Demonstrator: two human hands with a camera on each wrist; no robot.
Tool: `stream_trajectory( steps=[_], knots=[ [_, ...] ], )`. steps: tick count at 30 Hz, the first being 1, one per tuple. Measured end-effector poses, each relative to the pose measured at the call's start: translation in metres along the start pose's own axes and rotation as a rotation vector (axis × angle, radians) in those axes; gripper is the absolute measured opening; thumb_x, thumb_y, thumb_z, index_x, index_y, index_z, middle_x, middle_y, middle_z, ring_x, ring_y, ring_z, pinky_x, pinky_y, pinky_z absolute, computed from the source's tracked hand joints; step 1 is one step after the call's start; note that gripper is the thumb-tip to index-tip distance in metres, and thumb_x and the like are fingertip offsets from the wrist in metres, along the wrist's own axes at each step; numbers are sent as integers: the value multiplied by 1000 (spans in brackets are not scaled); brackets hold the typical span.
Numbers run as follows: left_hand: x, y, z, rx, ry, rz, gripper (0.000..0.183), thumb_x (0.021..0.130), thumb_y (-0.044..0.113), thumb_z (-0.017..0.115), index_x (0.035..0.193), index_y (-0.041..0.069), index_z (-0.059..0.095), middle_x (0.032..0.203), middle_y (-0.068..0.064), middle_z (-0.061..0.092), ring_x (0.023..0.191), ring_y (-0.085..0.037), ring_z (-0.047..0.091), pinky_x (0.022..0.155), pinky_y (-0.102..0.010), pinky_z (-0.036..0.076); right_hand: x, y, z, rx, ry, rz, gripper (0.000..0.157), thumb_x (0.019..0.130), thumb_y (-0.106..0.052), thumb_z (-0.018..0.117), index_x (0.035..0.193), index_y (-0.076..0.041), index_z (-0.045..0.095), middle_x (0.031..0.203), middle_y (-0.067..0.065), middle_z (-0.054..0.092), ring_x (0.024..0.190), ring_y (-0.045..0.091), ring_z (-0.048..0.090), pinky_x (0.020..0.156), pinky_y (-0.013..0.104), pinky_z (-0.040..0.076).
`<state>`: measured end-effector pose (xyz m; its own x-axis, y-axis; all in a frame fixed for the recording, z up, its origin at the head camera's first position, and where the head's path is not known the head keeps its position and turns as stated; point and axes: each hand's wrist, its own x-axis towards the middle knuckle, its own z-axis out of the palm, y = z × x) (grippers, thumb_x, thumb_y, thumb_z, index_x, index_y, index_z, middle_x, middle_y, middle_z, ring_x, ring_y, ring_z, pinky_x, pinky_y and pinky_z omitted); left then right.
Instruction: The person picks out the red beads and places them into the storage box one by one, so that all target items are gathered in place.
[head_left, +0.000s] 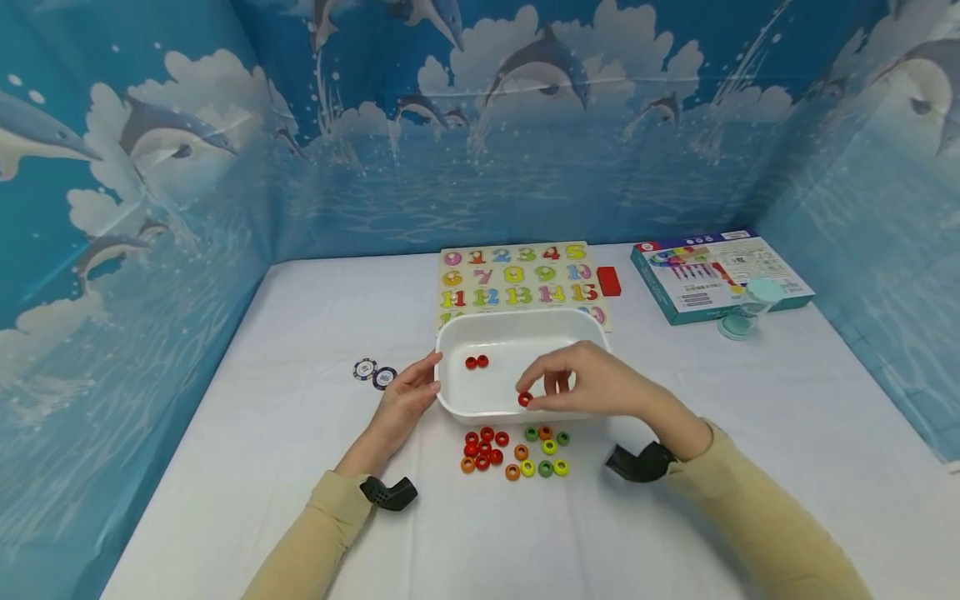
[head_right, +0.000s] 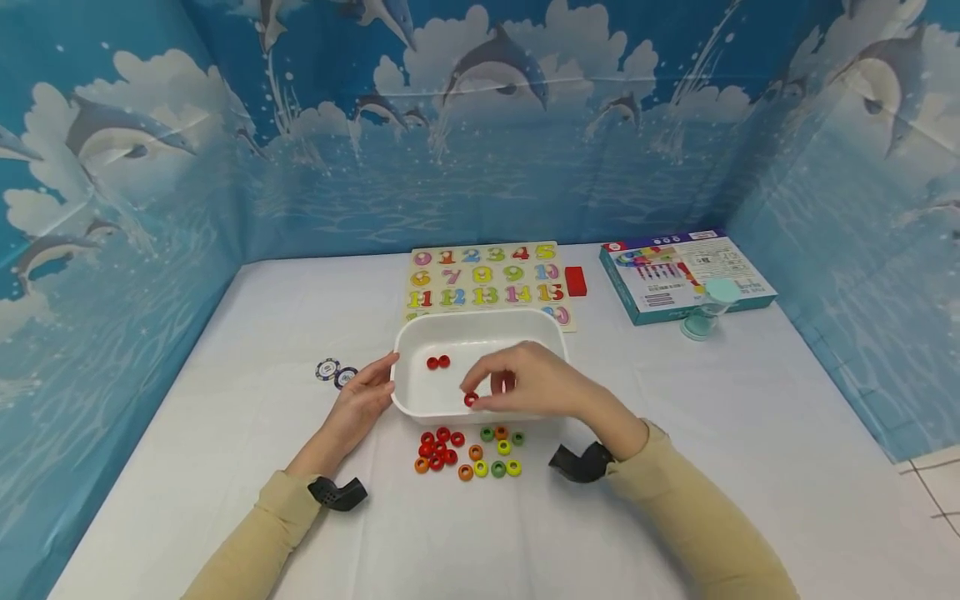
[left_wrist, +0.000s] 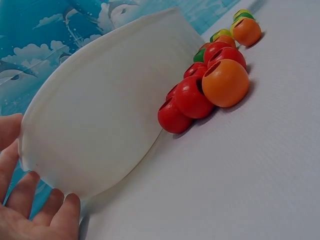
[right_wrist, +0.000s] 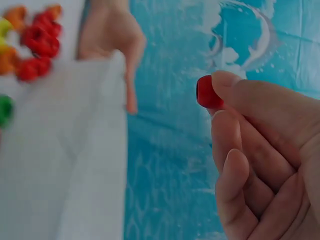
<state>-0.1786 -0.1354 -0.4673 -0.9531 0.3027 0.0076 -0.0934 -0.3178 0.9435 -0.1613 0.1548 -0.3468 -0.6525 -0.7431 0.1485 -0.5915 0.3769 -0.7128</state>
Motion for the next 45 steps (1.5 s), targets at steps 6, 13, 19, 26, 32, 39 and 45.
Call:
stream_trajectory(
  steps=[6, 13, 19, 26, 32, 39, 45],
  knots=[
    [-1, 0, -2, 3, -3, -1, 51, 84, 4, 58, 131, 3, 41, 141, -1, 32, 129, -17, 28, 99, -26, 34, 41, -10, -33, 99, 69, 48, 20, 78, -12, 68, 98, -8, 66, 90, 0, 65, 75, 15, 58, 65, 31, 52],
    [-2, 1, -3, 11, -15, 5, 51, 84, 4, 57, 132, 2, 40, 142, -2, 31, 129, -18, 27, 99, -26, 34, 82, 35, -30, 255, 65, 131, 23, 78, -9, 68, 99, -2, 64, 95, 9, 64, 84, 21, 60, 73, 32, 52],
    [-2, 1, -2, 15, -4, 2, 50, 84, 3, 57, 131, 2, 41, 142, -2, 31, 129, -18, 28, 99, -26, 34, 99, 89, -10, 344, -8, 262, 26, 76, -9, 70, 101, -3, 64, 94, 8, 66, 85, 21, 62, 76, 32, 52],
    [-1, 1, 0, 9, 13, -1, 50, 83, 4, 59, 130, 3, 43, 141, -1, 33, 129, -17, 28, 99, -25, 34, 106, 105, 6, 153, -117, 351, 23, 74, -10, 71, 97, -9, 66, 88, 0, 65, 79, 16, 61, 70, 29, 52],
    [1, 2, 0, 16, 12, -10, 51, 83, 6, 60, 131, 4, 43, 141, 0, 32, 129, -17, 27, 99, -24, 33, 108, 107, 14, 45, -125, 395, 21, 72, -12, 74, 91, -14, 66, 83, -3, 65, 74, 15, 59, 66, 27, 51],
    [1, 1, 0, 5, 13, -11, 51, 83, 4, 59, 130, 2, 42, 141, -1, 32, 129, -17, 27, 99, -25, 34, 107, 109, 19, 21, -137, 370, 22, 71, -13, 75, 91, -15, 67, 84, -6, 65, 76, 12, 60, 68, 25, 51],
    [1, 1, 0, 11, 12, -8, 50, 83, 5, 60, 130, 2, 43, 141, -1, 32, 129, -17, 27, 99, -24, 34, 106, 98, 8, 60, -109, 393, 30, 73, -14, 74, 101, -13, 64, 94, -3, 64, 85, 12, 59, 73, 27, 51]
  ],
)
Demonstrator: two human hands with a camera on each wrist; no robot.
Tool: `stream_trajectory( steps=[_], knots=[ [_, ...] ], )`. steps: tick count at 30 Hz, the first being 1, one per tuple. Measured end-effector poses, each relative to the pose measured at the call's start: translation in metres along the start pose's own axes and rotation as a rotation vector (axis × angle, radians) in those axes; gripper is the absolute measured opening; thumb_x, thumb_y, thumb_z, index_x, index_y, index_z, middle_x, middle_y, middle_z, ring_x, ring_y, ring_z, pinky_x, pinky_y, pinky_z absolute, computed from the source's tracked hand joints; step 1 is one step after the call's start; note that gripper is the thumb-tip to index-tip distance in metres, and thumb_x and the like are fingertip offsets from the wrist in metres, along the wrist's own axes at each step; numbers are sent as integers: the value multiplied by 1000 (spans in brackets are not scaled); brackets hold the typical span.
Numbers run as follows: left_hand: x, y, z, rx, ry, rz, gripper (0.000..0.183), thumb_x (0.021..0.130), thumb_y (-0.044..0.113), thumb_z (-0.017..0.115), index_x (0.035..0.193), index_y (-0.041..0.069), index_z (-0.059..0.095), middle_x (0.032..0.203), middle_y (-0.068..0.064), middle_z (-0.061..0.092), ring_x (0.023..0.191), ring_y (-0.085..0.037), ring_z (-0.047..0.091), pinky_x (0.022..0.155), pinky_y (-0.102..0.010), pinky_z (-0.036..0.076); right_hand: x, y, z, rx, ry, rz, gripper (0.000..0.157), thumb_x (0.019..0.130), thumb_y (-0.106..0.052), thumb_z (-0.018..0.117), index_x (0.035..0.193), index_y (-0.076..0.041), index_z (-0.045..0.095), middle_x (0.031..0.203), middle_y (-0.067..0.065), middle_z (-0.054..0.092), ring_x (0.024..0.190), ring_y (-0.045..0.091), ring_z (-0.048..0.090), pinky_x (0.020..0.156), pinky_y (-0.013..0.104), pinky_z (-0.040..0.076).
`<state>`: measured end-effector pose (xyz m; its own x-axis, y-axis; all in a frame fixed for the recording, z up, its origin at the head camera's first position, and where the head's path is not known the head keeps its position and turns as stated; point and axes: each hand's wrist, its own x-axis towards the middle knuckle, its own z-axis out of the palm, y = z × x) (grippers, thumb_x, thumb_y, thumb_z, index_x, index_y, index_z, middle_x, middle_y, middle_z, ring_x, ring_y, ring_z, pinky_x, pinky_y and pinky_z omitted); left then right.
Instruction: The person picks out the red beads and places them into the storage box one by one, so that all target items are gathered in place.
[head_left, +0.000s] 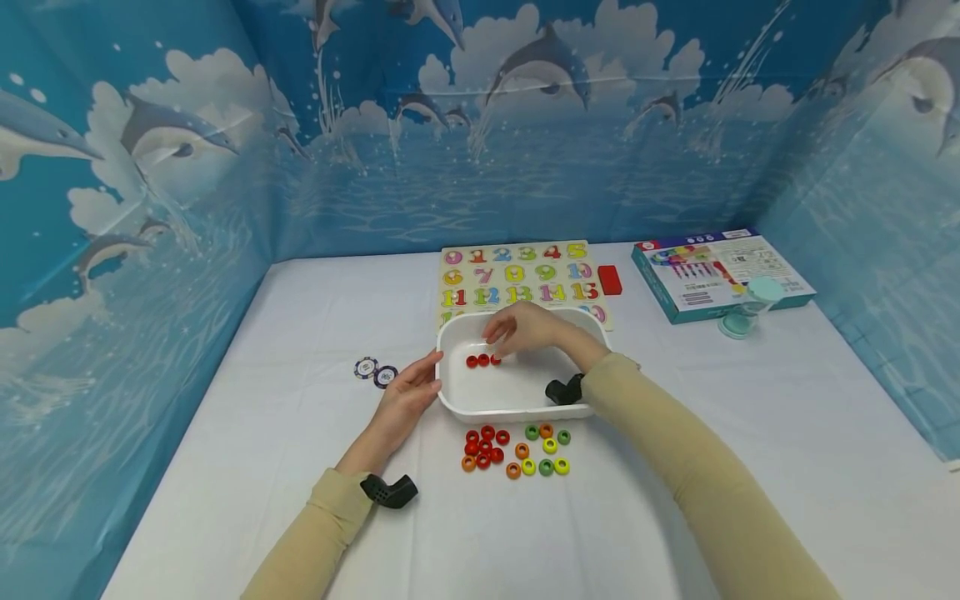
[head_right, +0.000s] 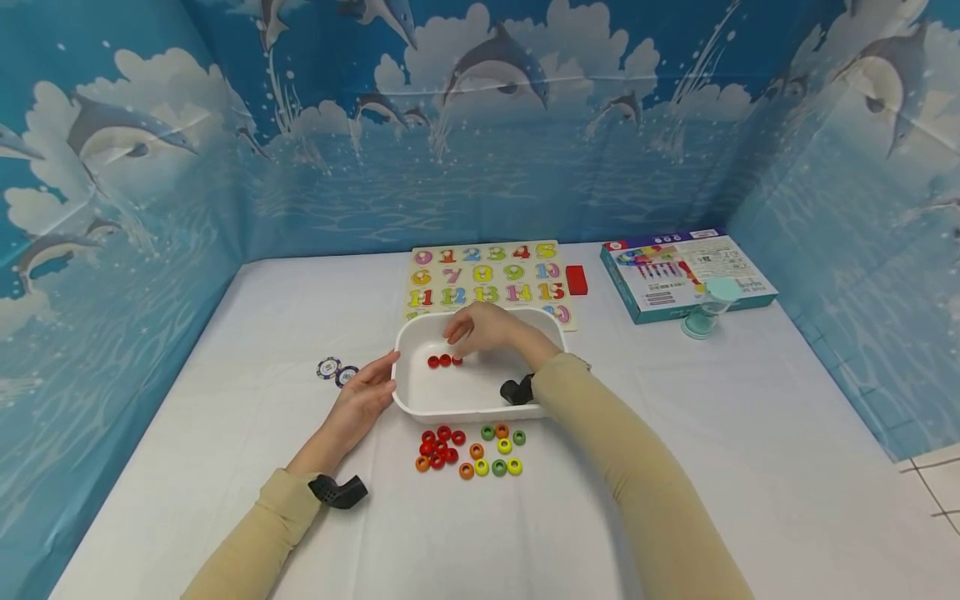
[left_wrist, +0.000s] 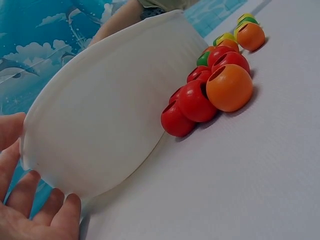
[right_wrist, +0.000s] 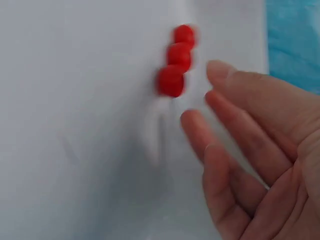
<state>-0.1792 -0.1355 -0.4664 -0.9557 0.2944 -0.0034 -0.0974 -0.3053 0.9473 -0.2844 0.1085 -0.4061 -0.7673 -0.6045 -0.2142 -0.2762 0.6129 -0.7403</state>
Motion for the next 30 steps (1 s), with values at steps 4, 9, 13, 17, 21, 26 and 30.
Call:
stream_trajectory(
  steps=[4, 9, 13, 17, 21, 26, 30],
  knots=[
    [0, 0, 0, 3, -8, 5, 50, 83, 5, 59, 131, 2, 41, 141, -1, 32, 129, -17, 27, 99, -25, 34, -13, -13, -14, 73, 36, -15, 39, 74, -14, 72, 111, -8, 60, 102, 4, 63, 91, 16, 59, 80, 30, 50],
    [0, -1, 0, 4, -10, 7, 51, 83, 5, 59, 131, 2, 41, 141, -1, 31, 129, -17, 27, 99, -25, 33, -40, -30, -23, 113, 96, -106, 40, 78, -19, 69, 114, -7, 58, 105, 7, 62, 91, 16, 59, 79, 31, 50],
    [0, 0, 0, -1, -4, 5, 51, 83, 5, 60, 130, 2, 42, 141, -1, 32, 129, -17, 28, 99, -25, 33, -69, -45, -14, 129, 145, -199, 34, 79, -22, 68, 110, -10, 61, 102, 5, 63, 86, 14, 60, 75, 30, 52],
    [0, 0, 1, 5, -7, 2, 52, 83, 7, 61, 131, 3, 42, 141, 0, 33, 129, -16, 28, 99, -25, 33, -96, -52, 9, 171, 137, -263, 30, 79, -23, 68, 107, -12, 63, 98, -1, 65, 82, 12, 61, 69, 30, 53],
    [0, 0, 1, 4, -14, 1, 53, 83, 8, 61, 131, 2, 41, 142, -1, 31, 129, -17, 27, 99, -25, 33, -116, -51, 42, 211, 91, -314, 26, 80, -20, 67, 105, -14, 63, 96, -3, 65, 77, 11, 61, 63, 29, 53],
    [0, 0, 1, -7, -11, 14, 52, 83, 4, 59, 131, 0, 40, 142, -2, 31, 129, -18, 28, 99, -25, 33, -128, -42, 82, 209, 94, -376, 25, 80, -17, 67, 104, -11, 65, 91, 1, 66, 64, 8, 58, 54, 25, 51],
    [0, 0, 0, -3, -8, 19, 51, 83, 4, 59, 131, 1, 41, 141, -2, 32, 128, -18, 30, 99, -26, 34, -129, -32, 106, 145, 181, -348, 23, 78, -20, 69, 101, -15, 66, 74, -7, 65, 54, 5, 52, 48, 21, 47]
  ],
)
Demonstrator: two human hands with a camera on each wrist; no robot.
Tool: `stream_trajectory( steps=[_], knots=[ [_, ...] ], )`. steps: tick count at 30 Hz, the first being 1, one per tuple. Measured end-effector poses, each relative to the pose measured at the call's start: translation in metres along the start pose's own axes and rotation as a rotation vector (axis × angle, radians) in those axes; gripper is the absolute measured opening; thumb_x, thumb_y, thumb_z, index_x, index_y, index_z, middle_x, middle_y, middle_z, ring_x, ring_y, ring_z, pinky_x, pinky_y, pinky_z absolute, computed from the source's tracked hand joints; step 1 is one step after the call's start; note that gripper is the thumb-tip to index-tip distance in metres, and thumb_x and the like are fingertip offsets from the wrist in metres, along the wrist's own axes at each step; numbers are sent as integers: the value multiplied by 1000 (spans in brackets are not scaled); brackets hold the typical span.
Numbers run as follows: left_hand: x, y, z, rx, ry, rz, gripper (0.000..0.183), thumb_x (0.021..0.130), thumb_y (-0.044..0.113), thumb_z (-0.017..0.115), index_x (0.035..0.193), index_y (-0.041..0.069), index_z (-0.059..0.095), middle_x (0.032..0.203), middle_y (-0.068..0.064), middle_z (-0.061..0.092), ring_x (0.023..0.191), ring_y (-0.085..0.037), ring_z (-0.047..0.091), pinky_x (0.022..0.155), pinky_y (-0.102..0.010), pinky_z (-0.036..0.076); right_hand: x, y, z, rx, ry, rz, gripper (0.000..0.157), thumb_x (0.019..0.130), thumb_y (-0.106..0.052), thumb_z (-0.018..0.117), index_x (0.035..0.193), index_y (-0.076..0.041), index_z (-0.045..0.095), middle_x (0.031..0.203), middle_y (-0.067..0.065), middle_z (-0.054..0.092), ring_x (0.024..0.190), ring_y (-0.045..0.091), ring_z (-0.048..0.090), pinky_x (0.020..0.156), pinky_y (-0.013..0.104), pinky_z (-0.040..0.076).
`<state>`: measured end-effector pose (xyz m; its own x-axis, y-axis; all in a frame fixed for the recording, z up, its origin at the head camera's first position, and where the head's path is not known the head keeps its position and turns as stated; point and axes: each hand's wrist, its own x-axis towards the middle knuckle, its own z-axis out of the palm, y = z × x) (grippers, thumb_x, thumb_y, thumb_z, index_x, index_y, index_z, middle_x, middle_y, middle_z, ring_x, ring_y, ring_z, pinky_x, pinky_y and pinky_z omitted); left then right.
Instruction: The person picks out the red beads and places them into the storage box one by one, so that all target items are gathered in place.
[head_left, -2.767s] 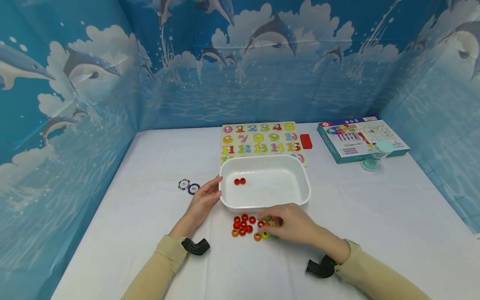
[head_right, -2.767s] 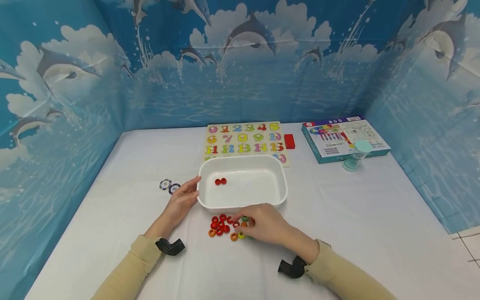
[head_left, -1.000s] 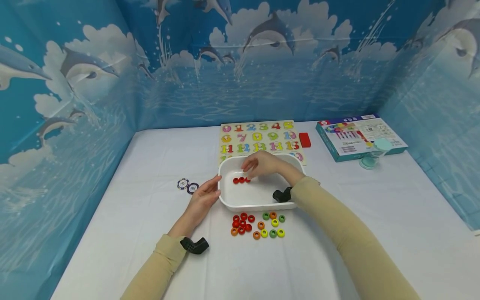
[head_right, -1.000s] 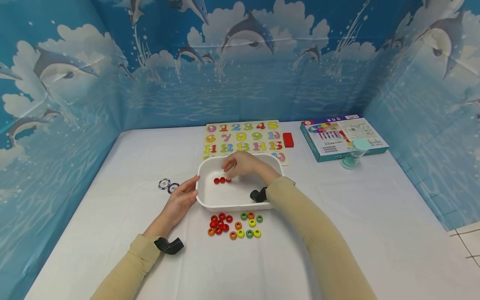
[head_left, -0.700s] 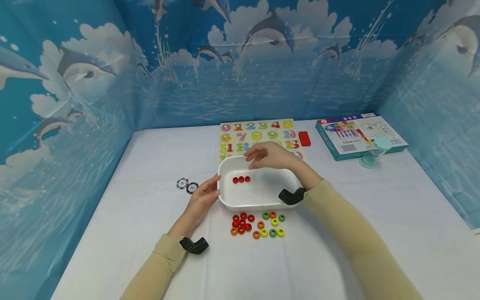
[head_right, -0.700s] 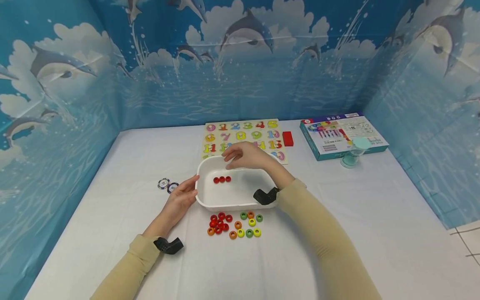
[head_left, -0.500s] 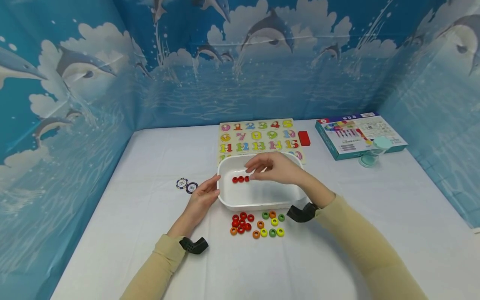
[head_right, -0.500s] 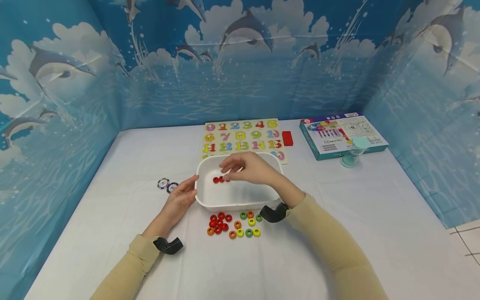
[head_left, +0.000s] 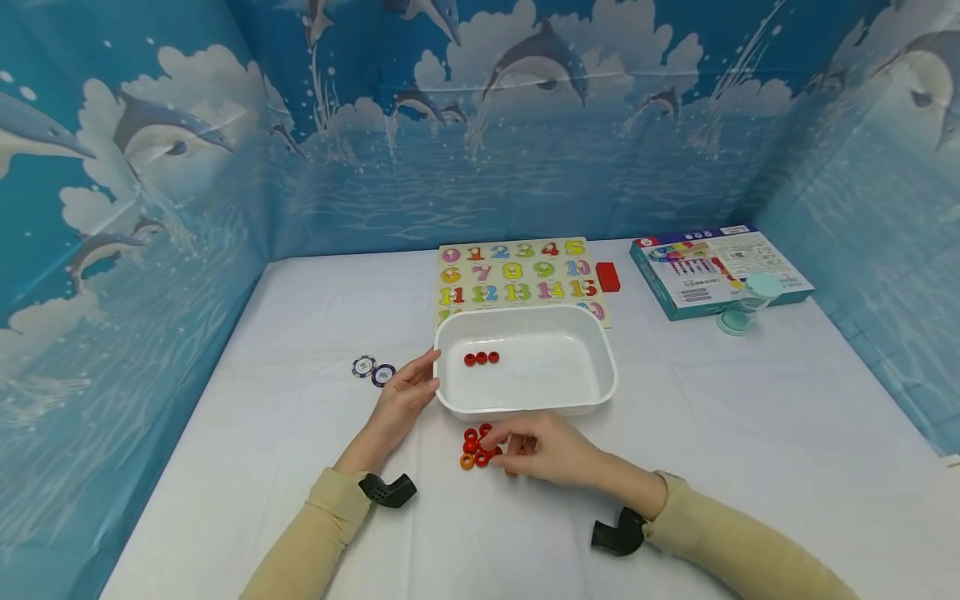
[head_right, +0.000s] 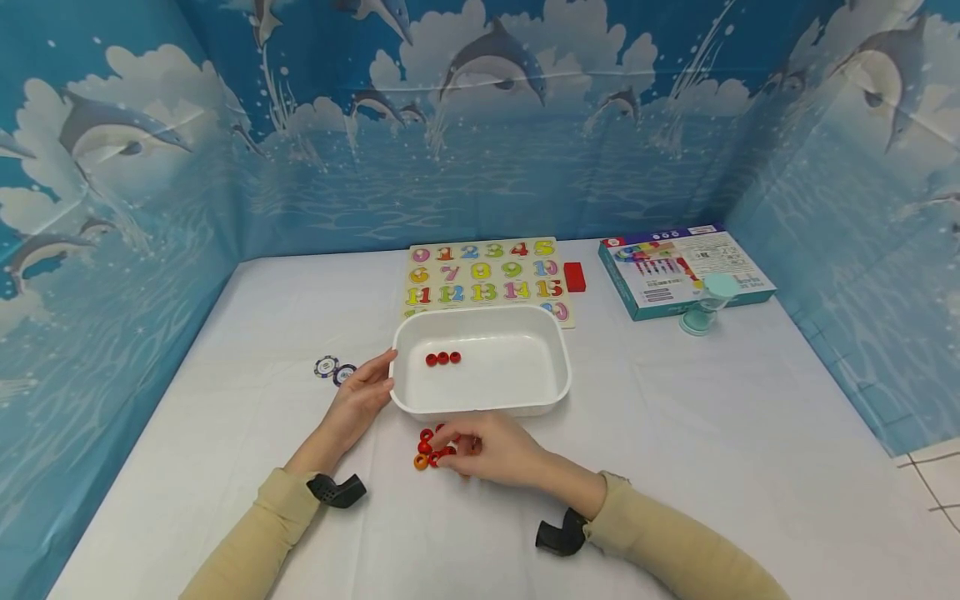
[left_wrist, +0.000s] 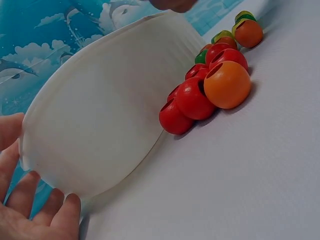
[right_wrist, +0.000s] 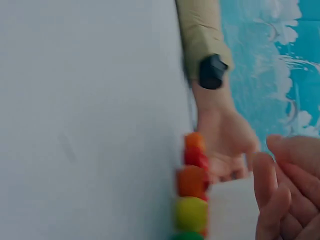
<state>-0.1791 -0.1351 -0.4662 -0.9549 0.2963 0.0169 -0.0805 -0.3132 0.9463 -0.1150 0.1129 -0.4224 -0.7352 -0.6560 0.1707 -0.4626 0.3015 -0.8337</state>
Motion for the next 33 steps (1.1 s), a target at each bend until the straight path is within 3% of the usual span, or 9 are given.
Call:
stream_trajectory(
  steps=[6, 14, 23, 33],
  knots=[
    [0, 0, 0, 10, 2, -9, 52, 82, 6, 60, 131, 2, 41, 141, -2, 32, 128, -18, 29, 99, -26, 34, -3, 3, 12, -51, 113, 55, 22, 75, -18, 72, 95, -14, 68, 61, -7, 59, 49, 6, 50, 44, 19, 43],
    [0, 0, 0, 17, -1, -23, 51, 84, 6, 59, 132, 3, 41, 142, 1, 31, 128, -15, 29, 99, -24, 33, -2, 28, 23, -157, 164, 55, 21, 72, -26, 74, 92, -22, 68, 58, -14, 52, 48, 2, 44, 42, 17, 40],
    [-1, 0, 0, 19, -3, -18, 52, 84, 6, 59, 132, 3, 41, 142, 0, 29, 129, -16, 27, 99, -24, 33, -1, 28, 25, -262, 176, 78, 21, 70, -26, 75, 90, -24, 68, 66, -19, 55, 48, 0, 42, 43, 17, 38],
    [0, -2, -1, 19, -5, 3, 52, 83, 7, 60, 131, 2, 41, 142, -1, 31, 129, -17, 28, 99, -25, 34, -1, 24, 26, -308, 188, 112, 18, 71, -26, 75, 88, -24, 69, 55, -17, 46, 48, 1, 42, 43, 17, 38]
  ],
)
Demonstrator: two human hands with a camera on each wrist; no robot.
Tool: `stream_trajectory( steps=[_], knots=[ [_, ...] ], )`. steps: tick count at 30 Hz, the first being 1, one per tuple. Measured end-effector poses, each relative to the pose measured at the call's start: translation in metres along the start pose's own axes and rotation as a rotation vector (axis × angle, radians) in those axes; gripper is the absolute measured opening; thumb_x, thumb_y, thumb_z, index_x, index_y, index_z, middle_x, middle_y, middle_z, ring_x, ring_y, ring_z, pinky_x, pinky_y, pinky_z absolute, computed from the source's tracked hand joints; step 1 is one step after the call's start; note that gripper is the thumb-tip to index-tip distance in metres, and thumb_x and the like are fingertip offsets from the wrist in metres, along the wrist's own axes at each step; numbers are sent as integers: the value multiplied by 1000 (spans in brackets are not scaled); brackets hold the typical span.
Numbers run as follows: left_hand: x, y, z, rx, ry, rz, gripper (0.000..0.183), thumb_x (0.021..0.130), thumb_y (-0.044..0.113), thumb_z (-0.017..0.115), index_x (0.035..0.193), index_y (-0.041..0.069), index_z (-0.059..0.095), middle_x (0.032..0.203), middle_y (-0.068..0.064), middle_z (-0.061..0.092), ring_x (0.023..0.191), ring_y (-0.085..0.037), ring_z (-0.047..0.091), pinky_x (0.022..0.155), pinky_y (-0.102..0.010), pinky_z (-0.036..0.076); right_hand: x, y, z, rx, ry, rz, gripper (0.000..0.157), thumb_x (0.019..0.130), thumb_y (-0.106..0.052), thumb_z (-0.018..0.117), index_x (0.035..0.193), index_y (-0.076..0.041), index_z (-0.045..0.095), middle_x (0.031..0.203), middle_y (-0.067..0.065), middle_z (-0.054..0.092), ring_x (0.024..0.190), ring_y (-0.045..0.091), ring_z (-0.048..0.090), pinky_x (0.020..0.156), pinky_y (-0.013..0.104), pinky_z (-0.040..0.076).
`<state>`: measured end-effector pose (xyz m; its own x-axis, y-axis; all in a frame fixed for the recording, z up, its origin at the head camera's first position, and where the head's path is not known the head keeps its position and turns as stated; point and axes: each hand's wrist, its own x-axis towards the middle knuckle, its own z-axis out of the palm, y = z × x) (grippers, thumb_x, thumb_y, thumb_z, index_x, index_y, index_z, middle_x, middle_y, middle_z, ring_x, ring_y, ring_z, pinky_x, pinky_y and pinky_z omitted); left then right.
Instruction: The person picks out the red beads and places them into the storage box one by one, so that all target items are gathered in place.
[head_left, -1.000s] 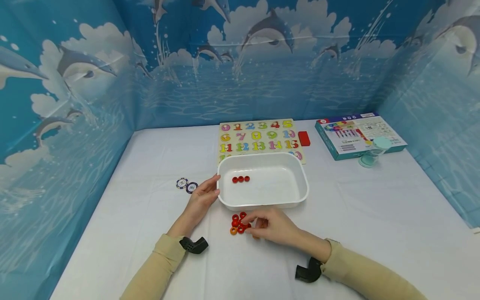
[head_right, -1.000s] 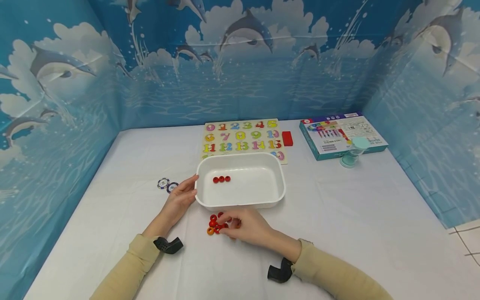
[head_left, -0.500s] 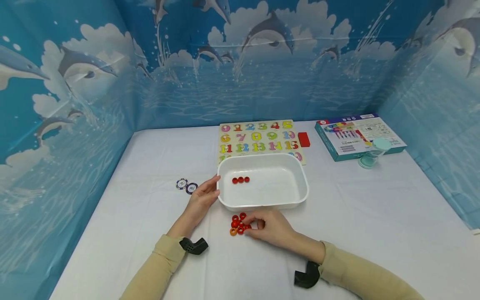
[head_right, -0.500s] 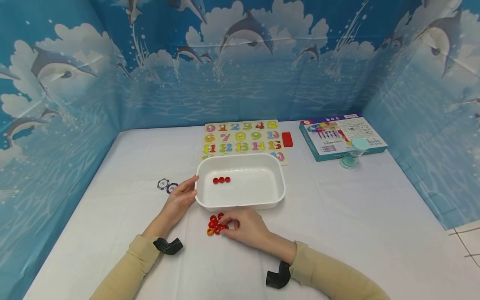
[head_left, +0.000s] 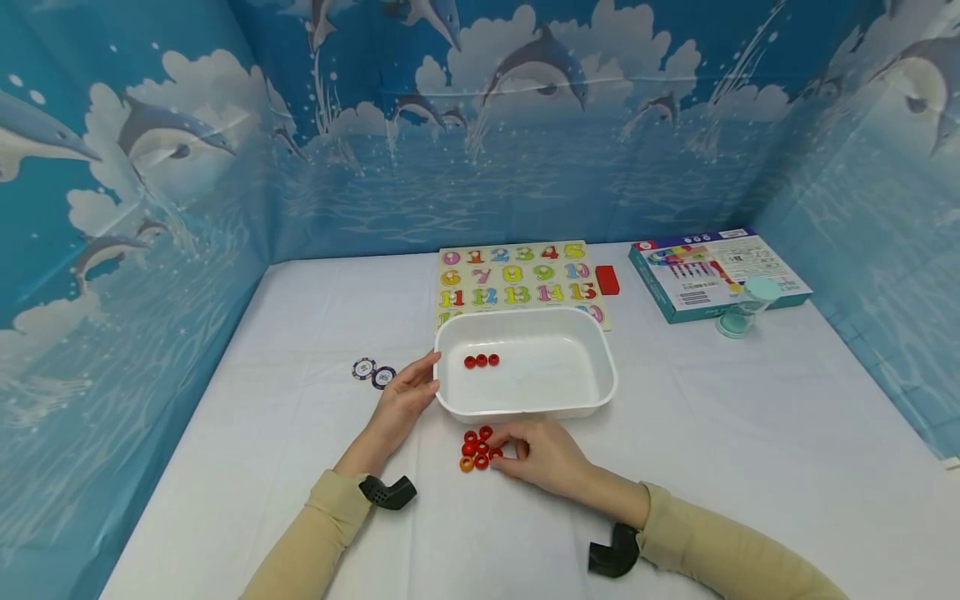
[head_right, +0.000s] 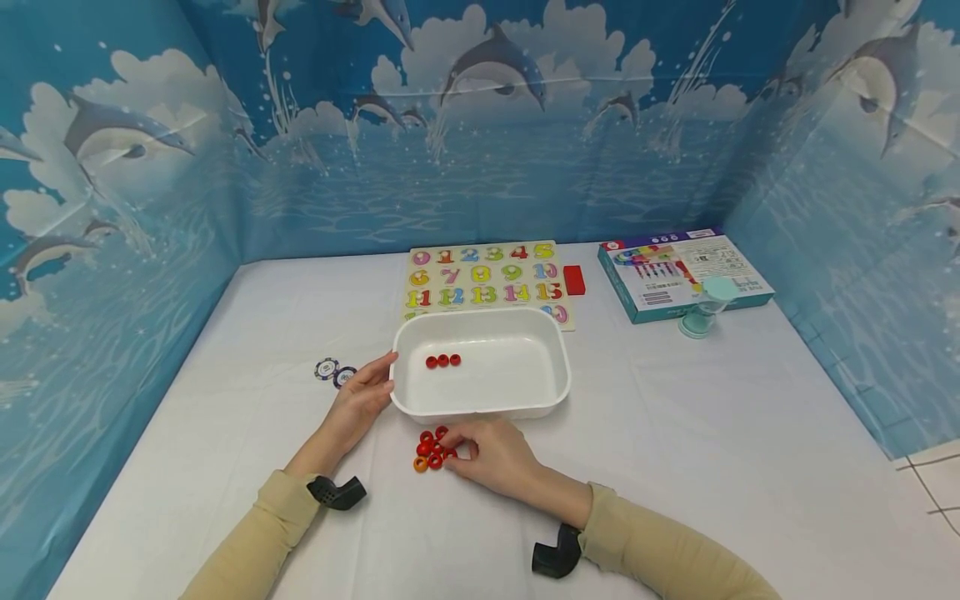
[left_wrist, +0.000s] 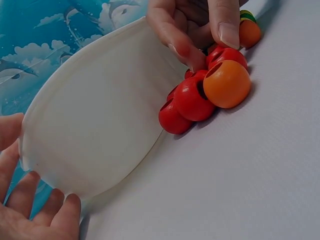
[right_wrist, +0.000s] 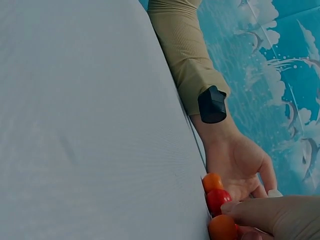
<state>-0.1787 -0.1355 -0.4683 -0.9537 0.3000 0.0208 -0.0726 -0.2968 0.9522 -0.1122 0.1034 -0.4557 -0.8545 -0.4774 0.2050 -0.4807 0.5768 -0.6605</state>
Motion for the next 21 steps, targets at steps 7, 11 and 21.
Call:
stream_trajectory(
  steps=[7, 11, 21],
  knots=[
    [0, 0, 0, 8, 2, 2, 51, 83, 6, 59, 131, 2, 41, 142, -1, 31, 129, -17, 28, 99, -25, 33, -1, -10, -16, 102, -13, -28, 19, 72, -26, 74, 90, -23, 69, 64, -18, 53, 55, 2, 46, 46, 17, 41],
    [0, 0, 0, 7, 1, -1, 51, 83, 6, 59, 131, 2, 41, 141, -1, 32, 129, -17, 28, 99, -25, 33, 6, -23, -41, 140, 33, -115, 21, 72, -24, 74, 92, -18, 69, 73, -15, 60, 56, 5, 48, 45, 18, 41],
    [0, 0, 1, -2, -3, 0, 50, 84, 3, 57, 131, 1, 41, 142, -1, 31, 129, -17, 28, 99, -26, 34, 65, -24, -111, 179, 50, -129, 24, 76, -26, 71, 98, -19, 67, 90, -11, 65, 81, 6, 58, 62, 26, 51]
  ],
)
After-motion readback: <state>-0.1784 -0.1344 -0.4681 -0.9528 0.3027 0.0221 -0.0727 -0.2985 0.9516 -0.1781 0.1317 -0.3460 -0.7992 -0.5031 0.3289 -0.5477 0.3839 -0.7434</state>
